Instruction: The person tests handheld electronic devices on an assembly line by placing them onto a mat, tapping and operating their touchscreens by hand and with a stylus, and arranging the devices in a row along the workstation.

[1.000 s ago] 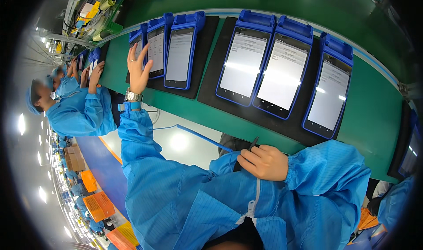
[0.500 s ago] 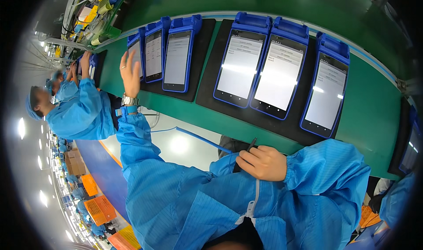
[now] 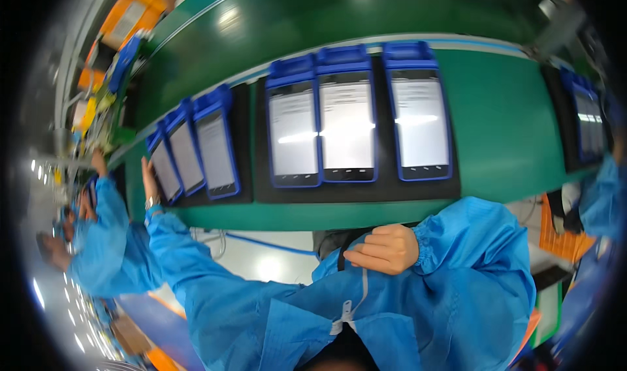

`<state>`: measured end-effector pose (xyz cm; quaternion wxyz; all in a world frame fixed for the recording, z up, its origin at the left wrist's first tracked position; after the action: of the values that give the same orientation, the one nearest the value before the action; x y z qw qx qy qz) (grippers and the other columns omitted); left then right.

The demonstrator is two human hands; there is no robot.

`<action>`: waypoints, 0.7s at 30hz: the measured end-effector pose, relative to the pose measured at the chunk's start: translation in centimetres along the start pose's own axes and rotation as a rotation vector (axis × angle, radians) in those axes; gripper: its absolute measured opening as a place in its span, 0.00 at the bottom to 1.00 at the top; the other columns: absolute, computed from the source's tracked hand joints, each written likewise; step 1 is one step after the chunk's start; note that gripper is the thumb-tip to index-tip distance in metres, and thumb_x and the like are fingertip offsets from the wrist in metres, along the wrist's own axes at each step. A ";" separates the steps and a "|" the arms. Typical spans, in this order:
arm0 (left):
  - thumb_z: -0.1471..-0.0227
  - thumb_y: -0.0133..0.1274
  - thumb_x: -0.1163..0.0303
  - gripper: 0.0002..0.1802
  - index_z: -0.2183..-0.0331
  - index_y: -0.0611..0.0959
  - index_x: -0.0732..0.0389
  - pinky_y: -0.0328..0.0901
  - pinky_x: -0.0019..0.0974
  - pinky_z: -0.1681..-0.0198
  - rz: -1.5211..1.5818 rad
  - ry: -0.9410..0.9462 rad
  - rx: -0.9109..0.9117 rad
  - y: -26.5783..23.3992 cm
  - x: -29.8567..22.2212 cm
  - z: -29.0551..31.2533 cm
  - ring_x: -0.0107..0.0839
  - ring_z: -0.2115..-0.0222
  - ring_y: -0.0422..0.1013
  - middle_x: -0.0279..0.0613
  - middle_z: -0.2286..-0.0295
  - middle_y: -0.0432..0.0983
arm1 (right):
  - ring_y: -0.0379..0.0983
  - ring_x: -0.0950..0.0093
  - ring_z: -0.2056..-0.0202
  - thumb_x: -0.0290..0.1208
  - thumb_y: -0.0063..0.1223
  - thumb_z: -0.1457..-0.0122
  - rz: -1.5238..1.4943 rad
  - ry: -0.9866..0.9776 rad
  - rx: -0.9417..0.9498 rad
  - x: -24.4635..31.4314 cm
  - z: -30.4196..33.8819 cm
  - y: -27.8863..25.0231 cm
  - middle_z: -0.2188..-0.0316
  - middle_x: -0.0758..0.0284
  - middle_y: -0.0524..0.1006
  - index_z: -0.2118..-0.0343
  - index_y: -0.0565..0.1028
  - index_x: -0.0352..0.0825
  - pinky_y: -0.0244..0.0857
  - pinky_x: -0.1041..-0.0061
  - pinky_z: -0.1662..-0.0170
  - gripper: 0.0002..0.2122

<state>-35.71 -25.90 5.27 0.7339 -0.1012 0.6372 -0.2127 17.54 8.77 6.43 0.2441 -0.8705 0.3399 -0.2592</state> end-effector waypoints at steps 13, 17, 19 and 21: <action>0.42 0.30 0.53 0.28 0.42 0.55 0.51 0.41 0.40 0.40 0.155 0.374 0.072 3.7 -0.9 -3.2 0.39 0.43 0.48 0.46 0.43 0.51 | 0.67 0.73 0.84 0.25 0.57 0.54 0.166 0.383 -0.254 -3.0 3.3 -3.5 0.79 0.64 0.74 0.68 0.74 0.28 0.59 0.78 0.83 0.10; 0.44 0.29 0.47 0.34 0.43 0.56 0.58 0.41 0.40 0.40 0.220 0.201 -0.029 10.2 -2.7 9.8 0.40 0.43 0.49 0.47 0.43 0.51 | 0.67 0.72 0.84 0.23 0.57 0.55 0.212 0.334 -0.312 -3.1 7.6 -6.8 0.81 0.64 0.72 0.67 0.74 0.27 0.59 0.78 0.82 0.11; 0.45 0.30 0.45 0.37 0.44 0.57 0.64 0.41 0.39 0.40 0.278 0.178 -0.094 13.9 -5.9 17.4 0.39 0.43 0.50 0.47 0.44 0.52 | 0.65 0.71 0.86 0.22 0.55 0.52 0.183 0.288 -0.339 -3.3 9.5 -9.8 0.82 0.61 0.72 0.67 0.73 0.23 0.56 0.76 0.85 0.09; 0.43 0.31 0.50 0.32 0.42 0.53 0.57 0.42 0.39 0.40 0.377 0.002 0.036 16.8 -6.6 21.1 0.39 0.43 0.49 0.47 0.43 0.50 | 0.65 0.70 0.86 0.21 0.53 0.52 0.198 0.334 -0.337 -3.7 11.9 -12.8 0.83 0.62 0.71 0.68 0.73 0.24 0.55 0.75 0.85 0.08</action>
<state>-12.59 -10.60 7.68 0.7617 0.0333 0.6418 -0.0827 28.49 22.67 4.18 0.0601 -0.8065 0.4975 -0.3137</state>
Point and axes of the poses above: each hand's wrist, its own z-axis away from the middle knuckle, its own y-axis out of the palm, x = y × z, the point moved 3 cm from there along -z, towards the middle knuckle
